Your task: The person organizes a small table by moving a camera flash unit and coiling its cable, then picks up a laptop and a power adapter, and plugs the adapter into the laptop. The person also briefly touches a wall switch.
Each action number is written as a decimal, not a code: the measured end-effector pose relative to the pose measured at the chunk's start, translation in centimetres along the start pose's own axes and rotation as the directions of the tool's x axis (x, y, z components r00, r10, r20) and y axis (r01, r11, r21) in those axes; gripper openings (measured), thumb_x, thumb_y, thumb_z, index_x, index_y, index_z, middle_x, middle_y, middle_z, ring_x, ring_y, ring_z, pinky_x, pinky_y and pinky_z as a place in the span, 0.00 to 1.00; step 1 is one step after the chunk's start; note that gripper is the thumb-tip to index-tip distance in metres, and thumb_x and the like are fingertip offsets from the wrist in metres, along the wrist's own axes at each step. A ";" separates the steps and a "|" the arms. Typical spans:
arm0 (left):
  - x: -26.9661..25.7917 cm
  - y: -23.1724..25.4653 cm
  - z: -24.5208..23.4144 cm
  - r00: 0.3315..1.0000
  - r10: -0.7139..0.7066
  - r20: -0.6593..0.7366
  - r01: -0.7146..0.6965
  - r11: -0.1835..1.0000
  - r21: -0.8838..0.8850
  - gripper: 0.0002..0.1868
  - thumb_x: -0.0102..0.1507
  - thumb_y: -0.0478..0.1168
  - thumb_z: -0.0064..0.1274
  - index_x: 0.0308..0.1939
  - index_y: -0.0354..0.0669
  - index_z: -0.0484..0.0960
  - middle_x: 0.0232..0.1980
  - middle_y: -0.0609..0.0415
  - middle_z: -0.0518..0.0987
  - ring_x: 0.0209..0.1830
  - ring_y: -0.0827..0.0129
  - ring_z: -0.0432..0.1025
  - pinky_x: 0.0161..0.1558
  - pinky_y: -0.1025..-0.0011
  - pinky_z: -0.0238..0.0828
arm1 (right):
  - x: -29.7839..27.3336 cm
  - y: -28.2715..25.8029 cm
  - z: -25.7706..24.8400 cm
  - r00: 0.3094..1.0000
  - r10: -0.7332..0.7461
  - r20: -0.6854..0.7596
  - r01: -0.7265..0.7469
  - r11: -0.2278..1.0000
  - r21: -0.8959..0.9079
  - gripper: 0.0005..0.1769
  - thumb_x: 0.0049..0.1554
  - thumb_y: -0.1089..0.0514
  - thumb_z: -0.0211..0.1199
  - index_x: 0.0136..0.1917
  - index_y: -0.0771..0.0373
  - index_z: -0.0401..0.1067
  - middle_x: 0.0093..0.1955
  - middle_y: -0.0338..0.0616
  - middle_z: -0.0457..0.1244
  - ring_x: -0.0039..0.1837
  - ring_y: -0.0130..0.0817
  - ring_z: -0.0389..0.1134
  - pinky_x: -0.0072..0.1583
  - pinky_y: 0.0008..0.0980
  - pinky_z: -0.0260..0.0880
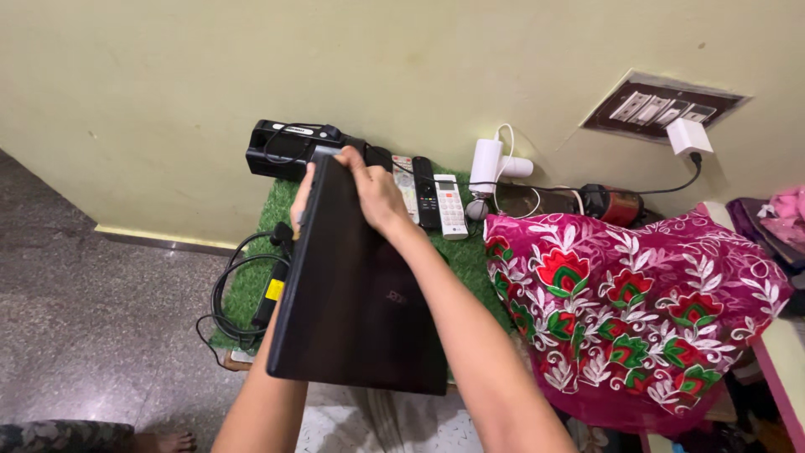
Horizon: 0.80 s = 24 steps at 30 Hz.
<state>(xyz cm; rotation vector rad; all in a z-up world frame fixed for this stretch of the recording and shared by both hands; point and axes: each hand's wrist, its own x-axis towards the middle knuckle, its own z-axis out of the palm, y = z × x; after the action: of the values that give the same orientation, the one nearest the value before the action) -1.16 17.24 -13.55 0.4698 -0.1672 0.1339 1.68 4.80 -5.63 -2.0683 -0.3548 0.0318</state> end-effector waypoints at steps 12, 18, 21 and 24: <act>-1.8 -2.1 -5.7 0.998 0.059 0.027 -0.059 0.998 -0.016 0.24 0.77 0.51 0.35 0.60 0.36 0.78 0.49 0.55 0.81 0.48 0.73 0.76 0.54 0.76 0.72 | -0.3 1.9 1.9 0.984 0.106 0.141 -0.062 0.956 -0.287 0.37 0.63 0.29 0.36 0.52 0.58 0.77 0.43 0.59 0.71 0.50 0.54 0.74 0.54 0.46 0.70; -2.0 -4.8 -7.7 0.983 -0.113 -0.144 0.088 0.981 -0.171 0.23 0.77 0.50 0.38 0.58 0.35 0.80 0.48 0.54 0.82 0.48 0.71 0.77 0.53 0.76 0.73 | -0.6 5.6 1.0 0.969 -0.058 0.240 0.159 0.891 -0.425 0.24 0.68 0.40 0.35 0.70 0.38 0.64 0.52 0.54 0.71 0.55 0.56 0.72 0.55 0.49 0.70; -2.3 -4.7 -7.9 0.985 -0.170 0.010 0.169 0.969 -0.180 0.24 0.78 0.51 0.40 0.59 0.34 0.82 0.48 0.53 0.84 0.44 0.72 0.77 0.48 0.76 0.72 | -0.9 6.6 0.3 0.967 -0.037 0.253 0.141 0.901 -0.410 0.25 0.67 0.39 0.35 0.68 0.40 0.67 0.52 0.53 0.71 0.55 0.56 0.72 0.55 0.49 0.69; -2.7 -4.4 -6.3 0.987 -0.137 -0.084 0.132 0.989 -0.065 0.25 0.78 0.51 0.39 0.63 0.31 0.79 0.55 0.50 0.82 0.54 0.68 0.76 0.59 0.72 0.70 | -0.9 7.1 -0.2 0.972 -0.045 0.229 0.139 0.899 -0.414 0.28 0.66 0.37 0.35 0.64 0.45 0.72 0.51 0.56 0.71 0.55 0.57 0.71 0.56 0.49 0.69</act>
<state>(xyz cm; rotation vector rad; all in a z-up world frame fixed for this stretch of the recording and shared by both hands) -2.24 16.07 -21.54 0.4140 -0.0525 0.0170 2.57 1.10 -11.67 -2.4895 -0.6412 0.1309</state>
